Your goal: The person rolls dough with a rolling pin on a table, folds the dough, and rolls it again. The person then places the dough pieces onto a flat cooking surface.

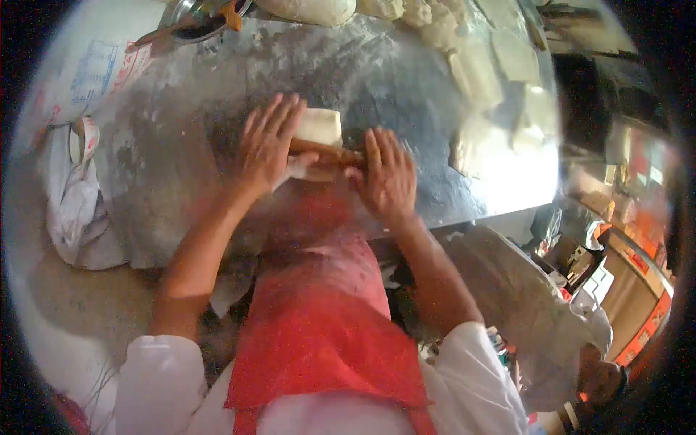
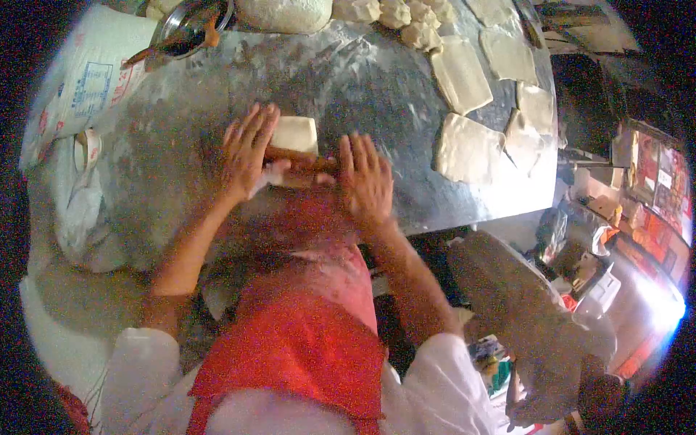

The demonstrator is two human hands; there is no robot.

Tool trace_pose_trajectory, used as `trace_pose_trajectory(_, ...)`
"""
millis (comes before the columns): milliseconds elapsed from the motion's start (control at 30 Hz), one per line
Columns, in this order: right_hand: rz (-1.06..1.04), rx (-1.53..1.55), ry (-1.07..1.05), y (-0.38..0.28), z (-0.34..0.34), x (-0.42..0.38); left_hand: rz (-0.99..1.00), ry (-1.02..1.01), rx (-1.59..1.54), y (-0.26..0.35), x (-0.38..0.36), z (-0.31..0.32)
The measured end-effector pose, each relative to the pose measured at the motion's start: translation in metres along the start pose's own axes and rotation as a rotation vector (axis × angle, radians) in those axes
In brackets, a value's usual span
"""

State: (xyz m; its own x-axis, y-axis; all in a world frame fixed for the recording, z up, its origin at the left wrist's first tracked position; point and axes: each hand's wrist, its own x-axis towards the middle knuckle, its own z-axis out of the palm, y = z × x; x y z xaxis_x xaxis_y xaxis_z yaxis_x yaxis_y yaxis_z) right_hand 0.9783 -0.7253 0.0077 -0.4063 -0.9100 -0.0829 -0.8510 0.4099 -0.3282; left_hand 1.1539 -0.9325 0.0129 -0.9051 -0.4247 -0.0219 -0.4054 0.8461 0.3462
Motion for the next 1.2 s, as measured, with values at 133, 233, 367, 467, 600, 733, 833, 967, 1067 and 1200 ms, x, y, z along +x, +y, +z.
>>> trace_pose_trajectory(133,-0.054,0.008,0.112,0.034,-0.014,0.096,-0.085,0.157,-0.002,-0.033,0.100,0.016)
trace_pose_trajectory(233,-0.013,-0.048,0.184,0.029,-0.010,0.076,-0.006,0.075,0.193,-0.014,0.059,0.007)
trace_pose_trajectory(367,-0.121,-0.163,0.164,-0.013,-0.008,-0.039,0.013,-0.081,0.090,0.044,-0.062,-0.015)
trace_pose_trajectory(467,-0.107,-0.001,0.022,-0.003,-0.010,-0.051,-0.022,-0.097,0.083,0.048,-0.049,-0.020)
trace_pose_trajectory(600,-0.302,0.000,0.141,0.003,-0.042,-0.068,-0.112,0.162,-0.153,0.006,0.030,0.025)
trace_pose_trajectory(733,-0.250,0.137,0.140,0.024,-0.037,-0.102,-0.224,-0.218,0.074,0.016,0.063,-0.003)
trace_pose_trajectory(833,-0.103,0.108,0.126,0.026,-0.035,-0.117,-0.237,-0.179,-0.255,0.022,0.052,-0.013)
trace_pose_trajectory(967,-0.049,0.126,0.122,0.027,-0.030,-0.128,-0.597,-0.078,-1.196,0.053,0.011,-0.069)
trace_pose_trajectory(1067,-0.036,0.139,0.126,0.028,-0.023,-0.135,-0.738,0.027,-1.250,0.037,-0.024,-0.060)
trace_pose_trajectory(1200,0.053,0.116,0.010,0.012,-0.030,-0.148,-0.909,0.134,-1.306,-0.017,-0.070,-0.021)
